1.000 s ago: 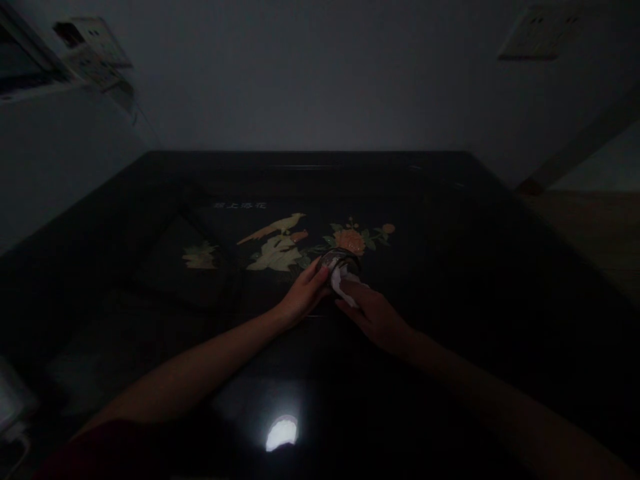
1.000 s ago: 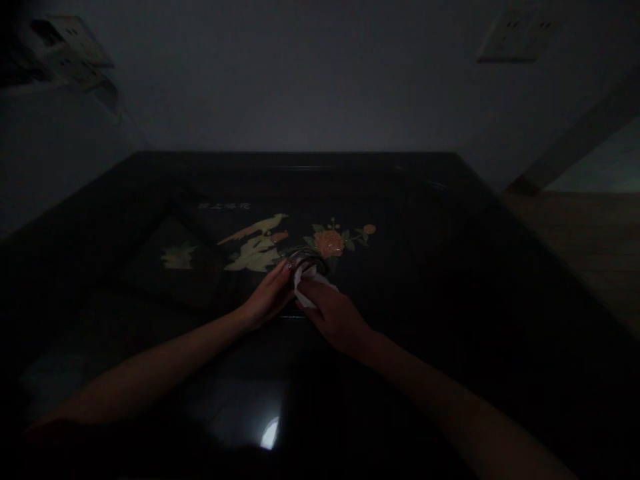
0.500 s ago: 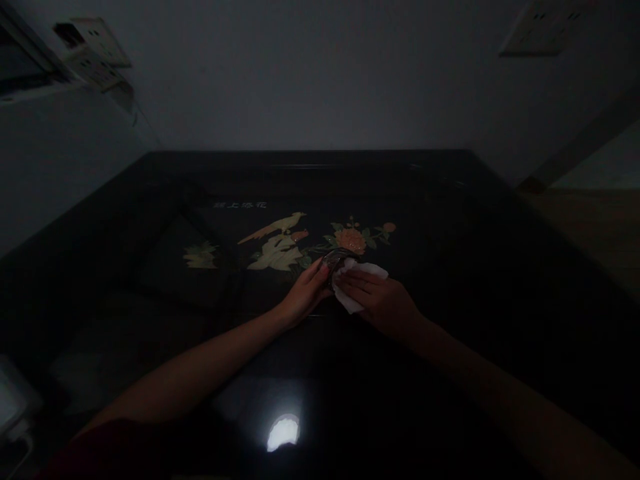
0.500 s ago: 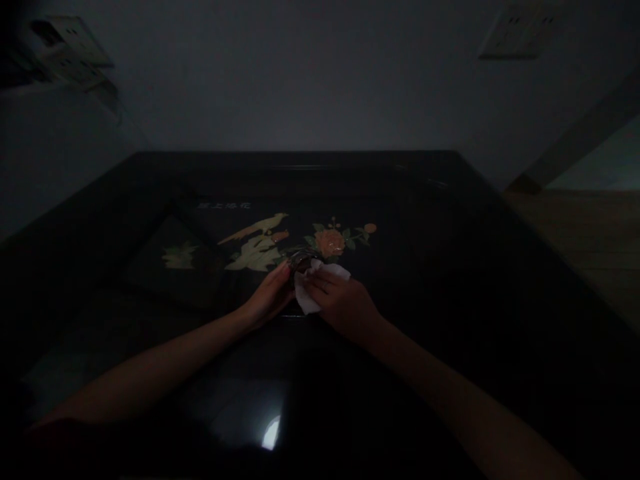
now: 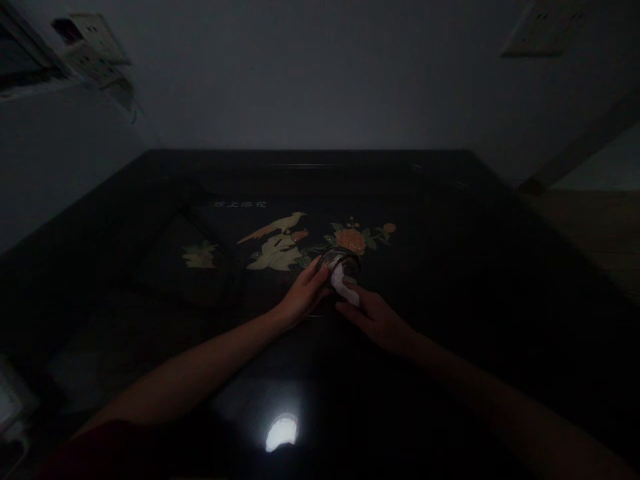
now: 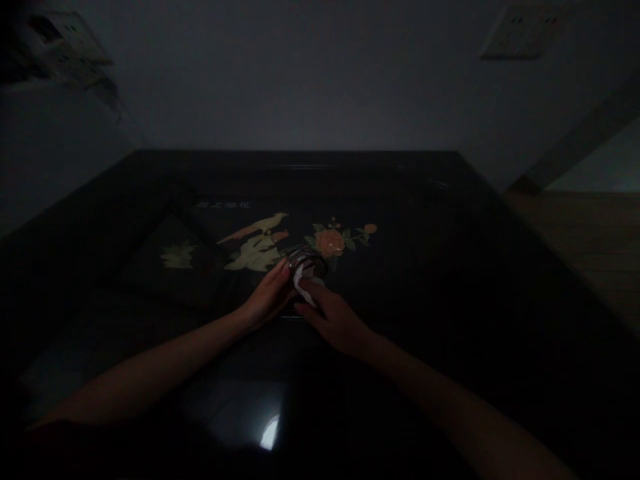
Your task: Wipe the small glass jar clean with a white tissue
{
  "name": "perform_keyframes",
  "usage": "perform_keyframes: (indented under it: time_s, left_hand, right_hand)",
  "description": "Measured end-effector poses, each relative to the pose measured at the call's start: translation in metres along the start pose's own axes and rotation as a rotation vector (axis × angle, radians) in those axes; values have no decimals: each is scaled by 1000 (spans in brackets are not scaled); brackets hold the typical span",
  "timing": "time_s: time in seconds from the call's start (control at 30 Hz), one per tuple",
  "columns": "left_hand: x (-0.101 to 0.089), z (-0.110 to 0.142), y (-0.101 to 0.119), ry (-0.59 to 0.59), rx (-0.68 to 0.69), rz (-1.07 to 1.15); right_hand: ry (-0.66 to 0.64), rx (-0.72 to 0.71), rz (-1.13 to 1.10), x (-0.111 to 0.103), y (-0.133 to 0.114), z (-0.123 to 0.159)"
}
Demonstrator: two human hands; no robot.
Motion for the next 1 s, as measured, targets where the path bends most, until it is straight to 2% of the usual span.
perform_keyframes:
  time_s: [0.2,0.4,0.5,0.67,0.8,0.9,1.0]
  left_hand:
    - [2,-1,3,-30,21,43]
    - [4,1,5,-19,3,44]
    - [4,1,3,-31,6,31]
    - [4,1,3,-34,3,29]
    - [5,3,4,-41,1,4]
    - [3,3,2,-27,5,-31]
    - [-1,3,1,12,4,-54]
  right_hand:
    - [-60,-203,410,-4,1,-1]
    - [-94,-304,752,-14,-6,-3]
    - [-68,-327,811,-16,-9,-3]
    - [-49,-313,665,-10,-8,-2]
    - [80,-250,417,-4,-9,1]
    - [143,-135,168,-1,-6,3]
    - [104,64,-80,2,3,5]
Point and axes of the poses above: each hand's wrist, its own z-axis away from the middle knuckle, its own x-axis out of the palm, y = z × x, the point moved 4 cm from there along -z, towards the middle knuckle, and after that the axes turned 11 degrees about -z, right-handed, at the moved point
